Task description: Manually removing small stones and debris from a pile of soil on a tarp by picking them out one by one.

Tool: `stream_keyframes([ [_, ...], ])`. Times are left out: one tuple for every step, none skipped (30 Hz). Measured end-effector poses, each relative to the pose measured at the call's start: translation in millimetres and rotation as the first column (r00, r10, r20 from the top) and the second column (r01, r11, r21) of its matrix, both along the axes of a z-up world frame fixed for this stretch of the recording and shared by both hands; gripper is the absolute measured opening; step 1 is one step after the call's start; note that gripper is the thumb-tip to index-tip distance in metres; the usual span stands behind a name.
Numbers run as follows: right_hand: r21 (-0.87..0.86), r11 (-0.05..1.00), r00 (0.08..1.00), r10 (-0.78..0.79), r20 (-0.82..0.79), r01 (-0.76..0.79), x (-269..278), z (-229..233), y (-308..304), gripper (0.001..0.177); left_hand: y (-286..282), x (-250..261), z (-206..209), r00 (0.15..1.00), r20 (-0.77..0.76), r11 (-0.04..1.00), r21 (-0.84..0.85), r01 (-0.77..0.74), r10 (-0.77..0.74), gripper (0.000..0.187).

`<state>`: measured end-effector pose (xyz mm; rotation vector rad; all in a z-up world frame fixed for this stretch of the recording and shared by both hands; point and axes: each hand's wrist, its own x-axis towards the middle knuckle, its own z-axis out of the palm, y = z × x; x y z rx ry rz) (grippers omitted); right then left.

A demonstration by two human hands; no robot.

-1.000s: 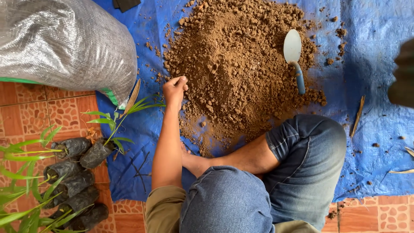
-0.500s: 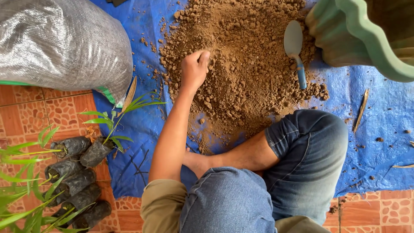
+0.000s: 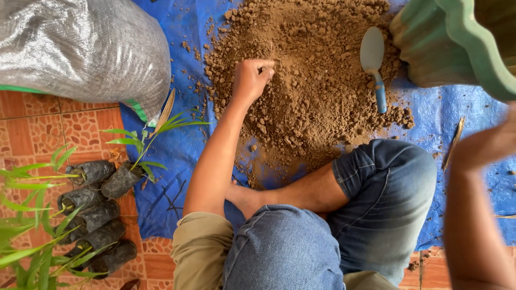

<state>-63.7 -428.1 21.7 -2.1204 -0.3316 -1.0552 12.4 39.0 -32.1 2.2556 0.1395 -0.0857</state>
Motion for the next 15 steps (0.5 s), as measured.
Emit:
stream_keyframes([
  [0.003,1.000,1.000,0.002,-0.005,-0.002,-1.0,12.8,48.9,0.032,-3.2,-6.3,8.4,1.000,-0.005,1.000,0.003,-0.002,0.002,0.017],
  [0.109,0.992,0.989,0.075,-0.129,-0.061,-6.2,28.5,96.5,0.025,-7.1,-7.0,18.3,1.000,-0.003,1.000,-0.027,-0.015,0.015,0.025],
  [0.219,0.969,0.956,0.165,-0.242,-0.112,-17.0,46.9,142.7,0.055,-11.2,-7.6,28.4,1.000,0.000,0.998,-0.057,-0.027,0.027,0.034],
  [0.219,0.970,0.957,0.161,-0.241,-0.108,-11.5,40.8,163.4,0.055,-14.2,-9.3,26.6,1.000,0.001,0.998,-0.056,-0.023,0.023,0.034],
  [0.267,0.923,0.865,0.360,-0.351,-0.275,-5.8,34.8,184.4,0.050,-17.0,-11.1,24.8,0.999,0.045,0.996,-0.083,0.010,-0.006,0.041],
  [0.335,0.840,0.717,0.540,-0.441,-0.426,0.3,28.6,207.0,0.046,-17.6,-13.7,23.5,0.996,0.089,0.994,-0.106,0.039,-0.029,0.048],
  [0.337,0.839,0.718,0.541,-0.438,-0.427,14.0,24.2,223.1,0.046,-18.0,-15.2,23.7,0.996,0.090,0.994,-0.103,0.039,-0.029,0.048],
  [0.473,0.810,0.486,0.586,-0.648,-0.347,26.7,19.7,237.9,0.050,-20.0,-17.6,22.9,0.991,0.120,0.994,-0.075,0.076,-0.066,0.049],
  [0.574,0.787,0.191,0.614,-0.766,-0.229,39.4,15.2,252.9,0.056,-21.8,-20.0,22.2,0.983,0.150,0.993,-0.046,0.112,-0.104,0.050],
  [0.572,0.787,0.197,0.614,-0.765,-0.230,46.3,14.1,259.8,0.056,-22.7,-21.4,18.9,0.982,0.155,0.992,-0.045,0.114,-0.106,0.050],
  [0.724,0.683,0.096,0.731,-0.676,-0.097,53.4,13.3,266.9,0.032,-23.3,-22.4,15.8,0.979,0.171,0.994,0.007,0.113,-0.113,0.056],
  [0.833,0.551,0.013,0.833,-0.553,0.053,61.1,12.8,274.6,0.026,-23.4,-23.7,12.9,0.976,0.185,0.992,0.059,0.107,-0.116,0.062],
  [0.833,0.551,0.014,0.834,-0.552,0.048,66.8,5.9,277.9,0.026,-24.9,-21.1,10.1,0.975,0.190,0.993,0.060,0.106,-0.115,0.062],
  [0.842,0.535,0.022,0.843,-0.538,0.076,69.9,-2.3,281.2,0.025,-26.4,-21.4,5.9,0.960,0.241,0.987,0.096,0.125,-0.145,0.070],
  [0.849,0.518,0.031,0.852,-0.523,0.103,73.1,-10.9,284.4,0.024,-28.1,-21.5,1.2,0.941,0.290,0.981,0.132,0.143,-0.176,0.078],
])
